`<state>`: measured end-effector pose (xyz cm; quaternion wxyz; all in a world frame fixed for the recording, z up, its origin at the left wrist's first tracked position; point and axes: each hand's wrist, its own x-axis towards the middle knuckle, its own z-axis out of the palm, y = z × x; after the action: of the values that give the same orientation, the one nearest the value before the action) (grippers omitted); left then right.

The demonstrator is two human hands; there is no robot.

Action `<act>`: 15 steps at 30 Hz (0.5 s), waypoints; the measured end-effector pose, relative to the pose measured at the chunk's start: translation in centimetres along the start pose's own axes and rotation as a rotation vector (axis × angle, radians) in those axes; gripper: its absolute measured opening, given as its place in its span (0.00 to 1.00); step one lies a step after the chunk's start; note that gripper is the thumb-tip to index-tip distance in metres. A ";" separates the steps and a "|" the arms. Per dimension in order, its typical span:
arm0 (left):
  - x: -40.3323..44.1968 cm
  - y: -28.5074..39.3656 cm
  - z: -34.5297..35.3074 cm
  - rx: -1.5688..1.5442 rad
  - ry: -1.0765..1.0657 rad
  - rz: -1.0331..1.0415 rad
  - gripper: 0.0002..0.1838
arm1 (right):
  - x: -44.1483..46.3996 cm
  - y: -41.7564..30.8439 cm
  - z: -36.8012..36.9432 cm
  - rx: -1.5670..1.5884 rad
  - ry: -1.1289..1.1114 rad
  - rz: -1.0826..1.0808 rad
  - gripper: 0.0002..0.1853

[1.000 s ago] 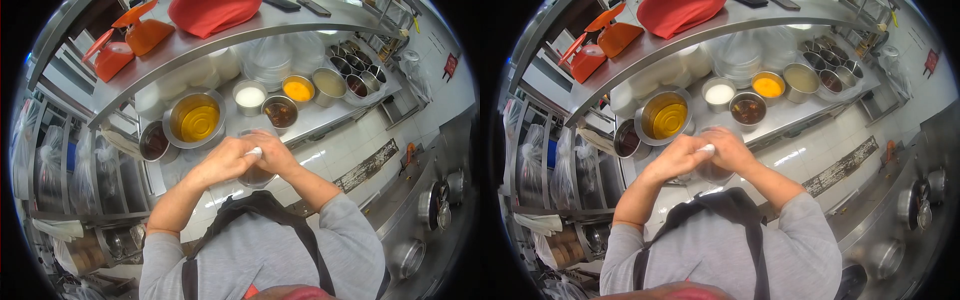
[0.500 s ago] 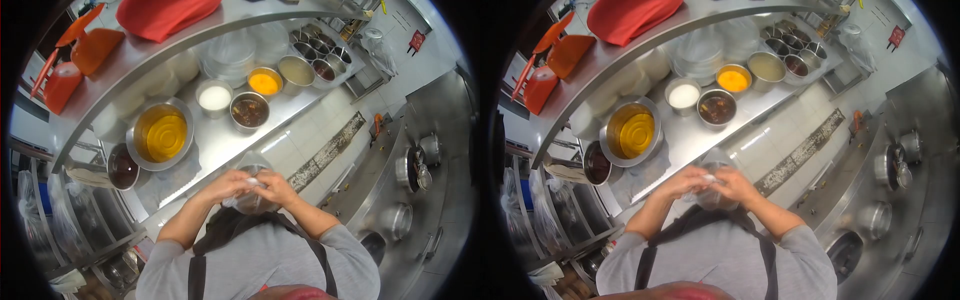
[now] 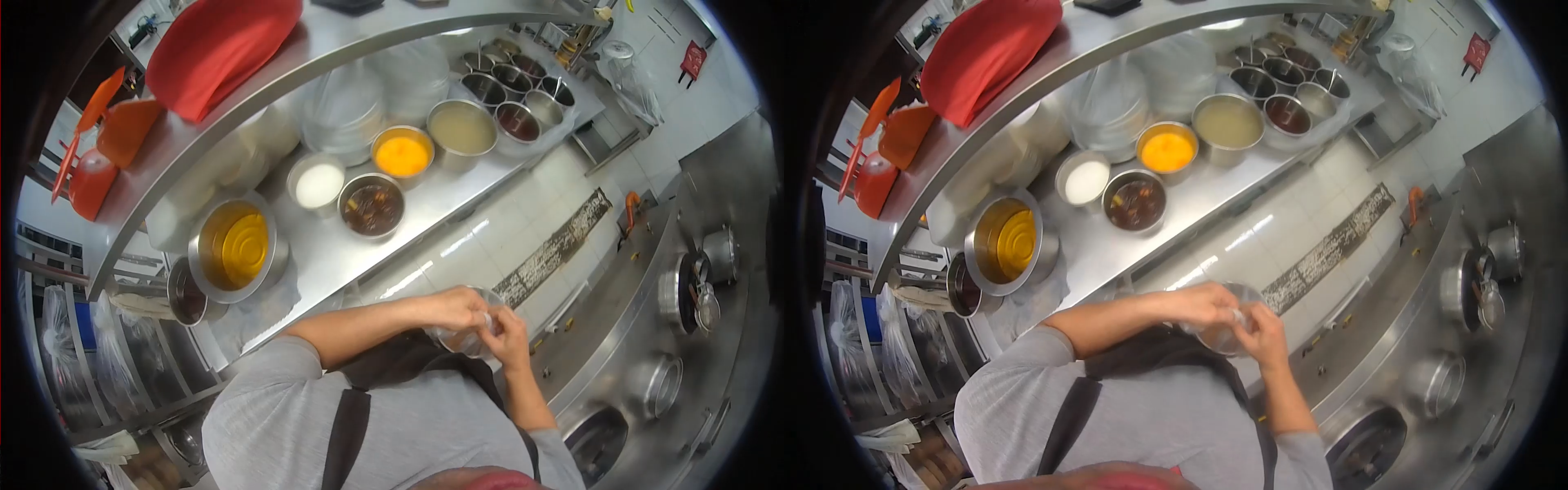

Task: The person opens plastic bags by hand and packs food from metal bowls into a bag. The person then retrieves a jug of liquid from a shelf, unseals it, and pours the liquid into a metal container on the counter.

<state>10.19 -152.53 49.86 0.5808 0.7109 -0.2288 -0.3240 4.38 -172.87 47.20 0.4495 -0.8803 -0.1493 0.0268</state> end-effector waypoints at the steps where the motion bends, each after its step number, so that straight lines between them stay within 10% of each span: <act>1: 1.4 1.0 0.1 0.011 -0.053 -0.044 0.13 | 0.1 1.1 -0.6 0.027 0.045 0.019 0.12; 15: 16.0 4.3 2.2 -0.114 -0.077 -0.037 0.14 | 5.3 8.4 -10.7 0.088 0.192 0.010 0.12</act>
<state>19.76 -166.15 50.73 0.6052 0.6676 -0.2191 -0.3742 13.36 -184.39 47.33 0.4999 -0.8589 -0.1001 -0.0489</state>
